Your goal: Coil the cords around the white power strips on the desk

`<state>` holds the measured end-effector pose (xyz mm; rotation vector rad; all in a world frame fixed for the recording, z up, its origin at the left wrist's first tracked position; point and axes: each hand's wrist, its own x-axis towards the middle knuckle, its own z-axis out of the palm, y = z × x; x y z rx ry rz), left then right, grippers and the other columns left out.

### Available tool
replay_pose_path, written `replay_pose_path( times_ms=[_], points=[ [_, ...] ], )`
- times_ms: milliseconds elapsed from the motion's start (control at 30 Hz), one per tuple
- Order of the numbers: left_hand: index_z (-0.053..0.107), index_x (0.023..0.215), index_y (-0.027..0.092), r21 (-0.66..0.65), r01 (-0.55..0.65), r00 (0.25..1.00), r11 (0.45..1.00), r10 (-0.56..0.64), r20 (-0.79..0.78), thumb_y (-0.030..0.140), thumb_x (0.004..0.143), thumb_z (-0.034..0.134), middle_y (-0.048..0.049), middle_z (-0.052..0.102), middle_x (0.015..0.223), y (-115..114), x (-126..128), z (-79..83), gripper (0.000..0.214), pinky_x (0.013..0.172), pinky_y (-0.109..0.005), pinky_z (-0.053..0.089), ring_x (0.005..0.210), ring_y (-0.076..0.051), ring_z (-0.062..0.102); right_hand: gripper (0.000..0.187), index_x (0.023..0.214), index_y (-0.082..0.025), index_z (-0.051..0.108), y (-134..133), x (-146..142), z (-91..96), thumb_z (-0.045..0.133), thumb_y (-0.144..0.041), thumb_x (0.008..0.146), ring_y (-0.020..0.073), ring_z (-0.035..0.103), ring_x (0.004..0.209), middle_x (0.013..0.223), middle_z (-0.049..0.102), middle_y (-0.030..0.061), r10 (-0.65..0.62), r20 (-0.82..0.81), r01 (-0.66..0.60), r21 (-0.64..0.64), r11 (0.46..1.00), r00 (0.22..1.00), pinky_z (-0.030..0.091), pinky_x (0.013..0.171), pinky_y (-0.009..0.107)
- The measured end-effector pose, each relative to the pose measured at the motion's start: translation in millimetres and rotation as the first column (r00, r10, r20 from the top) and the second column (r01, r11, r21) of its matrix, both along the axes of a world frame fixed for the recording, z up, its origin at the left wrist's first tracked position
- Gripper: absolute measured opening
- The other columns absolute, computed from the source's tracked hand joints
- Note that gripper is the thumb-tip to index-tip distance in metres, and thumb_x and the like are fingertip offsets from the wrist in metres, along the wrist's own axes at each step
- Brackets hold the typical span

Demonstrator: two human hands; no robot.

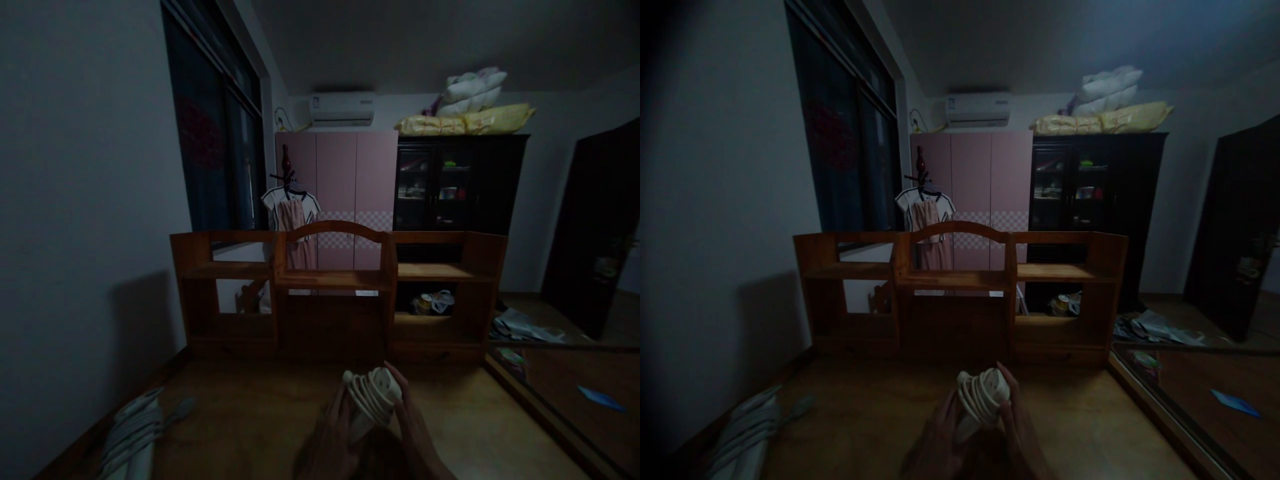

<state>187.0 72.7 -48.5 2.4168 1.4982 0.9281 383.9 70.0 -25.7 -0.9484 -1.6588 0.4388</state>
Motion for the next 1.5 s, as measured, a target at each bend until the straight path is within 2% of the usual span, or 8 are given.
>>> replay_pose_path(
  times_ms=[133, 267, 367, 500, 733, 1167, 1367, 1500],
  points=[
    [0.031, 0.143, 0.017, -0.025, 0.017, 1.000, 1.000, -0.017, -0.023, 0.031, 0.079, 0.053, -0.0127, 0.036, 0.146, -1, 3, 2.3, 0.069, 0.110, -0.039, 0.032, 0.134, -0.027, 0.034, 0.048, 0.142, -0.022, 0.029, -2, 5, -5.2, 0.030, -0.037, 0.097, 0.0230, 0.047, 0.125, 0.139, 0.045, 0.0108, -0.071, 0.015, 0.072, -0.019, 0.997, 0.997, 0.041, 0.102, 0.039],
    [0.032, 0.142, 0.015, -0.049, -0.008, 0.994, 0.999, 0.003, -0.106, 0.022, 0.078, 0.049, -0.0127, 0.034, 0.147, 0, 7, 1.8, 0.067, 0.109, -0.038, 0.032, 0.133, -0.026, 0.035, 0.053, 0.141, -0.019, 0.031, -11, 4, 9.6, 0.043, -0.033, 0.092, 0.0280, 0.038, 0.130, 0.143, 0.037, 0.0143, -0.219, 0.100, 0.202, 0.162, 0.966, 0.970, 0.039, 0.104, 0.047],
    [0.036, 0.140, 0.018, -0.028, 0.052, 0.986, 0.998, -0.056, -0.155, 0.020, 0.084, 0.043, -0.0120, 0.038, 0.144, -4, 10, 3.3, 0.057, 0.108, -0.040, 0.033, 0.129, -0.026, 0.039, 0.055, 0.136, -0.021, 0.041, -18, -1, 15.4, 0.056, -0.026, 0.084, 0.0312, 0.036, 0.130, 0.143, 0.033, 0.0147, -0.240, 0.289, 0.136, 0.337, 0.931, 0.927, 0.041, 0.101, 0.048],
    [0.038, 0.138, 0.025, -0.043, 0.078, 0.982, 0.996, -0.084, -0.168, 0.015, 0.086, 0.037, -0.0092, 0.044, 0.138, -9, 10, 4.8, 0.053, 0.102, -0.034, 0.040, 0.121, -0.023, 0.047, 0.042, 0.124, -0.026, 0.054, -17, -11, 8.8, 0.059, -0.018, 0.082, 0.0283, 0.046, 0.121, 0.131, 0.047, 0.0117, -0.283, 0.405, 0.069, 0.467, 0.882, 0.869, 0.049, 0.094, 0.045],
    [0.033, 0.140, 0.031, -0.051, 0.002, 0.976, 0.999, -0.013, -0.219, -0.004, 0.063, 0.040, -0.0024, 0.025, 0.149, -5, 6, 9.4, 0.085, 0.108, -0.031, 0.033, 0.132, -0.020, 0.035, 0.041, 0.123, -0.023, 0.055, -7, -16, 4.6, 0.055, -0.014, 0.083, 0.0253, 0.054, 0.111, 0.120, 0.055, 0.0131, -0.269, 0.377, 0.122, 0.370, 0.921, 0.886, 0.053, 0.088, 0.042],
    [0.038, 0.136, 0.034, -0.026, -0.042, 0.987, 0.999, 0.038, -0.154, -0.001, 0.071, 0.042, 0.0001, 0.010, 0.155, -9, 9, 17.3, 0.074, 0.104, -0.036, 0.038, 0.129, -0.022, 0.040, 0.038, 0.118, -0.025, 0.058, -4, -12, 0.3, 0.053, -0.011, 0.084, 0.0240, 0.056, 0.105, 0.109, 0.062, 0.0092, -0.295, 0.367, 0.107, 0.454, 0.885, 0.882, 0.052, 0.087, 0.043],
    [0.037, 0.137, 0.035, -0.026, -0.068, 0.980, 0.997, 0.062, -0.189, 0.001, 0.074, 0.045, -0.0003, 0.001, 0.157, -13, 11, 24.0, 0.072, 0.093, -0.034, 0.047, 0.114, -0.022, 0.054, 0.020, 0.096, -0.023, 0.062, -8, -13, 5.3, 0.053, -0.012, 0.082, 0.0214, 0.059, 0.088, 0.098, 0.062, 0.0075, -0.357, 0.343, 0.191, 0.434, 0.881, 0.869, 0.052, 0.075, 0.036],
    [0.036, 0.138, 0.033, -0.004, -0.043, 0.979, 0.999, 0.041, -0.198, -0.001, 0.073, 0.043, -0.0002, -0.003, 0.157, -12, 10, 20.3, 0.074, 0.097, -0.036, 0.045, 0.120, -0.023, 0.050, 0.011, 0.088, -0.021, 0.057, -9, -14, 5.5, 0.054, -0.015, 0.080, 0.0202, 0.057, 0.076, 0.084, 0.061, 0.0057, -0.380, 0.391, 0.222, 0.392, 0.893, 0.838, 0.048, 0.065, 0.032]
  ],
)
